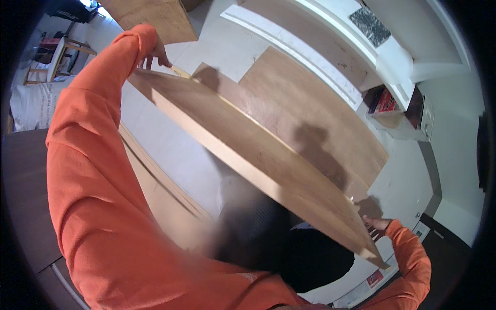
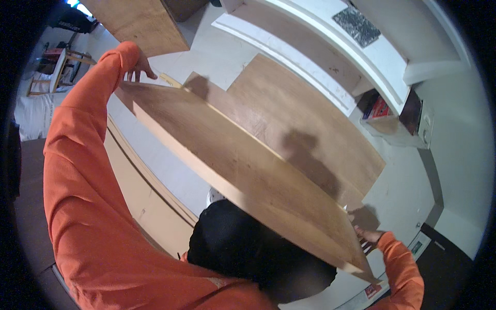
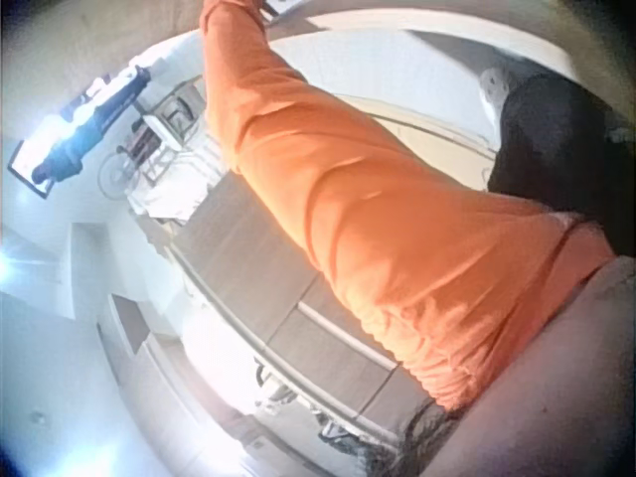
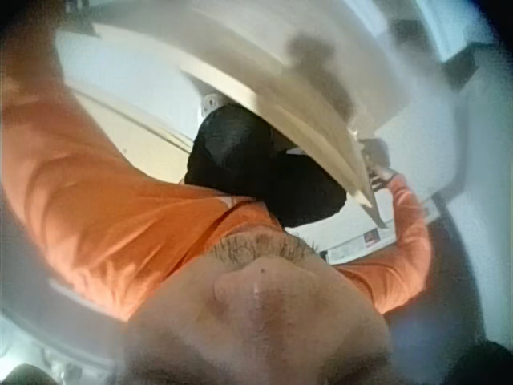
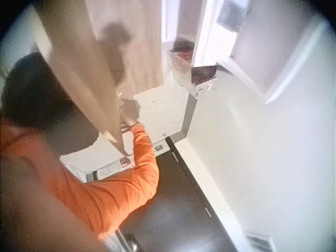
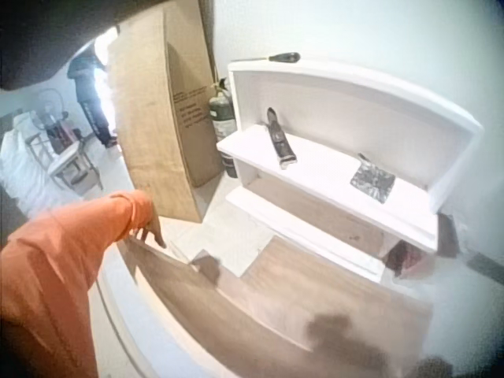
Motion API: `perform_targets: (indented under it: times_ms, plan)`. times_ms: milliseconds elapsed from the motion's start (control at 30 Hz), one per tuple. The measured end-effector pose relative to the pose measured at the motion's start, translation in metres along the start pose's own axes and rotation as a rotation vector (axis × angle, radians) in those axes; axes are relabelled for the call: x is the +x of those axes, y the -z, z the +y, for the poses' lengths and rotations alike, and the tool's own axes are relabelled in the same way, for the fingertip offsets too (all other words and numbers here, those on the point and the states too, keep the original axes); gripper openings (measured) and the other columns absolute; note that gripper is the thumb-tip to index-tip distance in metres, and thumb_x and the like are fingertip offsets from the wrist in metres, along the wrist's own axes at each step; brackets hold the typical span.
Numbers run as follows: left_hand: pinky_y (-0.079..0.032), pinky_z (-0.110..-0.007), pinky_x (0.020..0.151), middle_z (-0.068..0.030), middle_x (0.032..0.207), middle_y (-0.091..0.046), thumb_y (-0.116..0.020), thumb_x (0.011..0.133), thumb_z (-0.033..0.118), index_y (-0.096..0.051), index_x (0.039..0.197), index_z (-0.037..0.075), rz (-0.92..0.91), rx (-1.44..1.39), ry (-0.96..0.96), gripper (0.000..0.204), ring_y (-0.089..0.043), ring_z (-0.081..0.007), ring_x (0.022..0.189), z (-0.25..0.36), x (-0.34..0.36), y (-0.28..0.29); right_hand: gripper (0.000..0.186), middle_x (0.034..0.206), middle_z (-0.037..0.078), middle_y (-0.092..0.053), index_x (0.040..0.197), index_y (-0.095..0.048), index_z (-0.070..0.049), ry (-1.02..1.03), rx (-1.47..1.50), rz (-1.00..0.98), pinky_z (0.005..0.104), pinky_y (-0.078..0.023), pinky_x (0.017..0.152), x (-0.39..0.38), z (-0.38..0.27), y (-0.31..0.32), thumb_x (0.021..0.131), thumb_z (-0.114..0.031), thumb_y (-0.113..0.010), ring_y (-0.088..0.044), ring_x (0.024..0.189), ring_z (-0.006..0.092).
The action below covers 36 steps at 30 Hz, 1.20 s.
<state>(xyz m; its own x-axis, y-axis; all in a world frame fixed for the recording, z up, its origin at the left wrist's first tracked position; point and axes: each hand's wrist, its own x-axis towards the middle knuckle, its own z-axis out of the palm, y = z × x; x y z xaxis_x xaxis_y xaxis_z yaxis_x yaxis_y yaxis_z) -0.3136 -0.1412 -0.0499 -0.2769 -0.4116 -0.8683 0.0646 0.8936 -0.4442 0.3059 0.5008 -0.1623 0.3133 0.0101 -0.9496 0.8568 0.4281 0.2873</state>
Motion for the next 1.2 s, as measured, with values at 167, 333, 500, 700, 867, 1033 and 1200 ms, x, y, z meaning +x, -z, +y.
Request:
perform_targets:
  times_ms: [167, 333, 500, 700, 867, 1033, 1200]
  plan:
    - [-0.043, -0.054, 0.106, -0.0122, 0.138, -0.062, -0.063, 0.095, 0.052, -0.055, 0.143, 0.016, -0.242, -0.008, 0.013, 0.060, -0.057, -0.0303, 0.124, -0.022, 0.054, -0.002, 0.060, 0.132, 0.013, -0.062, 0.136, -0.057, -0.007, 0.553, -0.065, 0.270, 0.0447, -0.050, 0.098, 0.095, 0.014, -0.009, 0.101, -0.055, -0.051, -0.065, 0.108, 0.0291]
    - [-0.048, -0.047, 0.096, -0.0081, 0.124, -0.070, -0.066, 0.092, 0.044, -0.064, 0.132, 0.012, -0.055, 0.034, -0.068, 0.051, -0.065, -0.0205, 0.106, -0.048, 0.052, -0.019, 0.048, 0.119, 0.011, -0.068, 0.132, -0.061, -0.005, 0.677, -0.061, 0.576, 0.0406, -0.050, 0.097, 0.099, 0.020, 0.005, 0.103, -0.043, -0.052, -0.066, 0.107, 0.0273]
    - [-0.049, -0.044, 0.090, -0.0110, 0.110, -0.074, -0.063, 0.089, 0.051, -0.071, 0.119, 0.008, 0.375, -0.299, -0.087, 0.053, -0.067, -0.0214, 0.095, -0.064, -0.002, -0.052, 0.059, 0.121, 0.016, -0.069, 0.130, -0.064, 0.002, 0.615, 0.524, 0.486, 0.0397, -0.050, 0.095, 0.043, 0.023, 0.002, 0.104, -0.048, -0.048, -0.067, 0.105, 0.0267]
    - [-0.048, -0.045, 0.091, -0.0140, 0.108, -0.073, -0.040, 0.102, 0.058, -0.073, 0.114, 0.006, 0.691, -0.475, -0.369, 0.063, -0.066, -0.0272, 0.099, -0.097, -0.013, -0.108, 0.070, 0.119, 0.024, -0.068, 0.125, -0.060, 0.012, 0.707, 0.522, 0.770, 0.0423, -0.051, 0.091, 0.020, 0.043, 0.010, 0.099, -0.051, -0.048, -0.069, 0.100, 0.0301]
    - [-0.041, -0.045, 0.107, -0.0311, 0.116, -0.069, -0.024, 0.106, 0.059, -0.068, 0.121, -0.006, 0.945, -0.498, -0.394, 0.080, -0.061, -0.0452, 0.121, -0.103, 0.023, -0.158, 0.092, 0.127, 0.028, -0.063, 0.136, -0.050, 0.015, 0.634, 0.585, 1.040, 0.0403, -0.046, 0.102, 0.037, 0.048, -0.007, 0.093, -0.066, -0.051, -0.063, 0.116, 0.0348]
    - [-0.034, -0.044, 0.115, -0.0348, 0.138, -0.055, -0.022, 0.106, 0.060, -0.055, 0.136, -0.009, 1.089, -0.913, -0.569, 0.082, -0.047, -0.0446, 0.136, -0.074, 0.069, -0.229, 0.093, 0.138, 0.023, -0.058, 0.139, -0.051, 0.010, 0.717, 0.907, 1.267, 0.0383, -0.038, 0.110, 0.050, 0.056, -0.047, 0.093, -0.071, -0.051, -0.054, 0.128, 0.0312]
    - [-0.041, -0.043, 0.106, -0.0284, 0.130, -0.062, -0.030, 0.108, 0.054, -0.057, 0.132, -0.010, 1.273, -1.397, -0.696, 0.074, -0.057, -0.0370, 0.121, -0.017, 0.088, -0.263, 0.079, 0.145, 0.023, -0.054, 0.141, -0.050, 0.009, 0.812, 1.189, 1.493, 0.0381, -0.035, 0.114, 0.039, 0.080, -0.060, 0.102, -0.059, -0.045, -0.049, 0.135, 0.0310]
